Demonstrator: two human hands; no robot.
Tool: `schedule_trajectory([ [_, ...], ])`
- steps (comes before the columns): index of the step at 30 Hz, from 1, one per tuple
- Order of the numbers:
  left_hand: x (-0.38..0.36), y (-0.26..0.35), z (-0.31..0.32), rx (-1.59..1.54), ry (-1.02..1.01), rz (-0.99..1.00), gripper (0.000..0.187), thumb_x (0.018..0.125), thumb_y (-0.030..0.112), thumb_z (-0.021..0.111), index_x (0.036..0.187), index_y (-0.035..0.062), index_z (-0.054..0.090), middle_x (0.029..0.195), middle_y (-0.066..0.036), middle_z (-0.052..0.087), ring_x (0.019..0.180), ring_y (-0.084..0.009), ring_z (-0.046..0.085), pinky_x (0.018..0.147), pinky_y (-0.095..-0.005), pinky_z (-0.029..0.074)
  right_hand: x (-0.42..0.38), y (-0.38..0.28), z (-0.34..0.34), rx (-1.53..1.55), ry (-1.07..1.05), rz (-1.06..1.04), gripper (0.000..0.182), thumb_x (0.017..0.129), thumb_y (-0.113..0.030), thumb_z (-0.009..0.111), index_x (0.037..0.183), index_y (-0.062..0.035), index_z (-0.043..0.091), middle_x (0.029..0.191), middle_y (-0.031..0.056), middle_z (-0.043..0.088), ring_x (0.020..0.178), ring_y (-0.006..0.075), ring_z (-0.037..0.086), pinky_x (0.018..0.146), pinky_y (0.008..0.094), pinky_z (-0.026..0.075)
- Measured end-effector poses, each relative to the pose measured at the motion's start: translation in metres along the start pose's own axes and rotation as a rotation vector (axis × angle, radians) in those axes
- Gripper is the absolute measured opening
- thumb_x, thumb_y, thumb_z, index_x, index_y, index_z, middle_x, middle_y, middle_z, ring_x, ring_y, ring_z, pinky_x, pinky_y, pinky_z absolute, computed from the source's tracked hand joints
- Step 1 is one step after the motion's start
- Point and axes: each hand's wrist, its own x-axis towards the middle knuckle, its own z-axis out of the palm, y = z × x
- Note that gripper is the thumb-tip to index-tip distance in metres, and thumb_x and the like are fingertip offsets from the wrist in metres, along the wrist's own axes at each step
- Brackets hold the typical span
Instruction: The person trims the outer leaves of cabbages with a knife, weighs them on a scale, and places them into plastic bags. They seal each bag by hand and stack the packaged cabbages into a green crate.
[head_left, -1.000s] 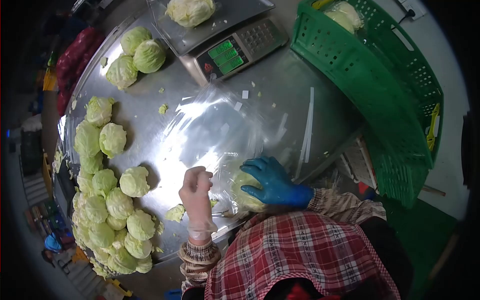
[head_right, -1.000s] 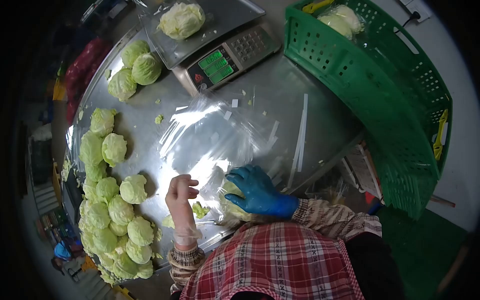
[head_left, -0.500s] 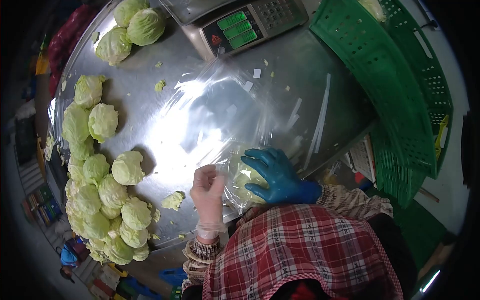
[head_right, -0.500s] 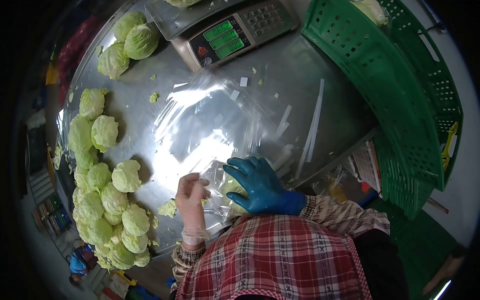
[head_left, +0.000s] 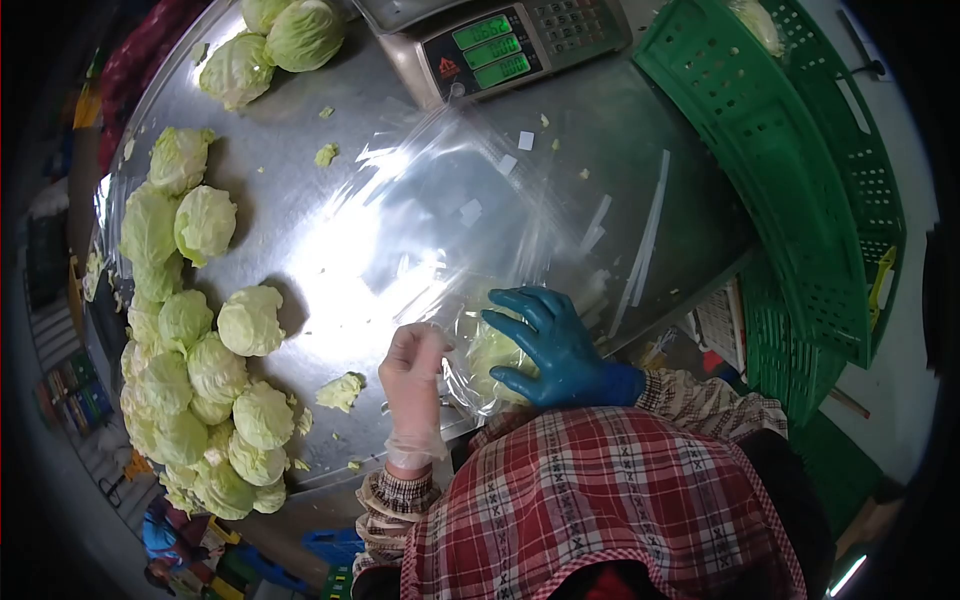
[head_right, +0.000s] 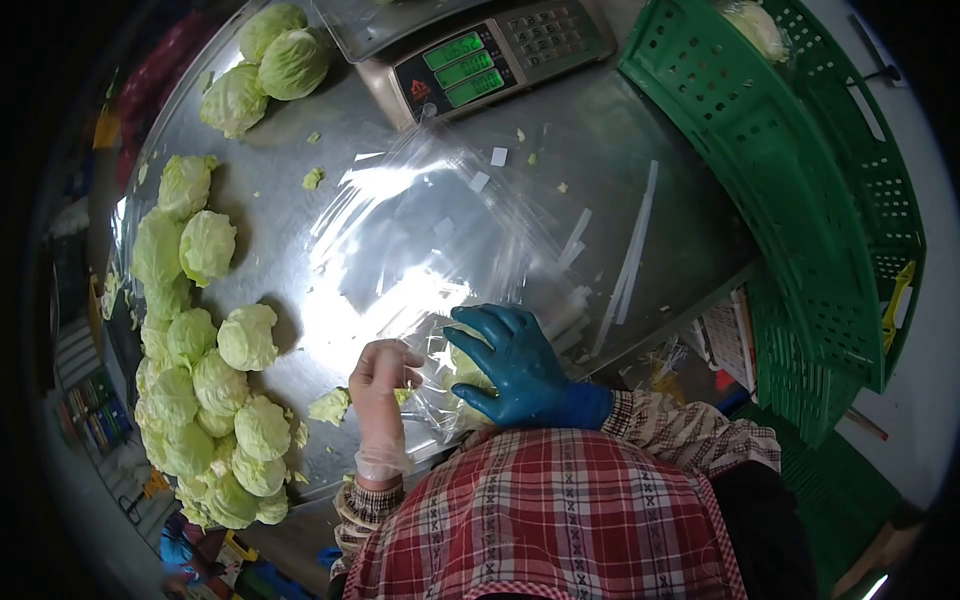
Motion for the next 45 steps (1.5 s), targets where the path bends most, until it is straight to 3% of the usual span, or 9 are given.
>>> schedule_trajectory([
  [13, 0.003, -0.035, -0.006, 0.073, 0.067, -0.425, 0.022, 0.087, 0.018, 0.059, 0.073, 0.0016, 0.062, 0.061, 0.002, 0.053, 0.049, -0.0059, 0.043, 0.047, -0.0213, 0.034, -0.008, 0.006, 0.008, 0.031, -0.05, 0.053, 0.061, 0.074, -0.029, 0.07, 0.127, -0.007, 0.048, 0.134, 0.0144, 0.041, 0.121, 0.0328, 0.038, 0.102, 0.0444, 0.029],
  [25, -0.009, -0.054, -0.007, -0.185, 0.048, -0.618, 0.016, 0.084, 0.011, 0.06, 0.086, -0.0038, 0.065, 0.071, -0.002, 0.059, 0.056, -0.0087, 0.051, 0.051, -0.0216, 0.039, -0.011, 0.008, 0.016, 0.028, 0.005, 0.023, 0.058, 0.071, -0.029, 0.071, 0.122, -0.0067, 0.051, 0.129, 0.0129, 0.045, 0.116, 0.0303, 0.042, 0.099, 0.0427, 0.032],
  [31, -0.016, -0.051, -0.034, 0.171, 0.223, -0.227, 0.021, 0.085, 0.008, 0.058, 0.104, -0.0022, 0.059, 0.08, -0.006, 0.061, 0.064, -0.0124, 0.054, 0.058, -0.0238, 0.045, -0.01, 0.006, 0.015, 0.009, -0.008, 0.037, 0.056, 0.073, -0.029, 0.07, 0.121, -0.0063, 0.052, 0.126, 0.0118, 0.048, 0.114, 0.0285, 0.045, 0.097, 0.0413, 0.034],
  [33, -0.029, -0.028, -0.043, 0.773, 0.25, 0.591, 0.043, 0.077, -0.003, 0.055, 0.12, 0.0012, 0.05, 0.107, -0.016, 0.057, 0.089, -0.0248, 0.058, 0.077, -0.0335, 0.048, -0.01, 0.003, 0.015, -0.019, -0.011, 0.02, 0.055, 0.073, -0.029, 0.069, 0.12, -0.006, 0.052, 0.126, 0.0115, 0.048, 0.114, 0.0282, 0.045, 0.096, 0.0409, 0.034],
  [35, -0.035, 0.001, -0.033, 1.15, -0.22, 0.861, 0.056, 0.072, -0.007, 0.052, 0.127, 0.0011, 0.046, 0.119, -0.022, 0.051, 0.106, -0.0339, 0.054, 0.087, -0.0389, 0.046, -0.009, 0.001, 0.016, 0.001, -0.014, 0.01, 0.055, 0.074, -0.029, 0.069, 0.122, -0.0071, 0.051, 0.127, 0.012, 0.048, 0.115, 0.0285, 0.044, 0.097, 0.0413, 0.034],
  [36, -0.03, -0.026, -0.033, 1.171, -0.493, 0.789, 0.065, 0.069, -0.006, 0.052, 0.132, -0.0004, 0.039, 0.126, -0.024, 0.047, 0.113, -0.038, 0.05, 0.094, -0.0414, 0.042, -0.009, 0.0, 0.016, 0.017, -0.016, 0.003, 0.056, 0.075, -0.029, 0.069, 0.124, -0.0082, 0.051, 0.128, 0.0126, 0.048, 0.116, 0.0289, 0.044, 0.098, 0.0418, 0.033],
  [40, -0.024, -0.049, -0.03, 1.05, -0.601, 0.496, 0.067, 0.072, 0.008, 0.061, 0.133, -0.0049, 0.035, 0.123, -0.024, 0.049, 0.11, -0.0383, 0.05, 0.09, -0.041, 0.042, -0.004, 0.018, -0.024, 0.253, 0.125, -0.037, 0.054, 0.083, -0.029, 0.063, 0.131, -0.012, 0.046, 0.132, 0.0146, 0.045, 0.118, 0.0294, 0.044, 0.1, 0.0408, 0.034],
  [42, -0.027, -0.046, -0.03, 1.179, -0.445, 0.829, 0.072, 0.073, 0.019, 0.067, 0.133, -0.0049, 0.035, 0.122, -0.025, 0.049, 0.109, -0.0404, 0.049, 0.09, -0.0425, 0.042, -0.025, 0.042, -0.026, 0.369, 0.112, -0.015, 0.05, 0.087, -0.031, 0.059, 0.13, -0.009, 0.046, 0.131, 0.0153, 0.046, 0.117, 0.0288, 0.045, 0.101, 0.041, 0.034],
  [45, -0.023, -0.068, -0.017, 0.605, -0.367, 0.403, 0.062, 0.074, 0.025, 0.071, 0.123, -0.0051, 0.047, 0.117, -0.02, 0.055, 0.106, -0.0292, 0.052, 0.091, -0.0373, 0.041, -0.039, 0.074, 0.064, 0.38, 0.275, 0.089, 0.043, 0.094, -0.026, 0.05, 0.129, -0.0028, 0.044, 0.132, 0.0151, 0.045, 0.11, 0.0225, 0.054, 0.099, 0.0359, 0.039],
])
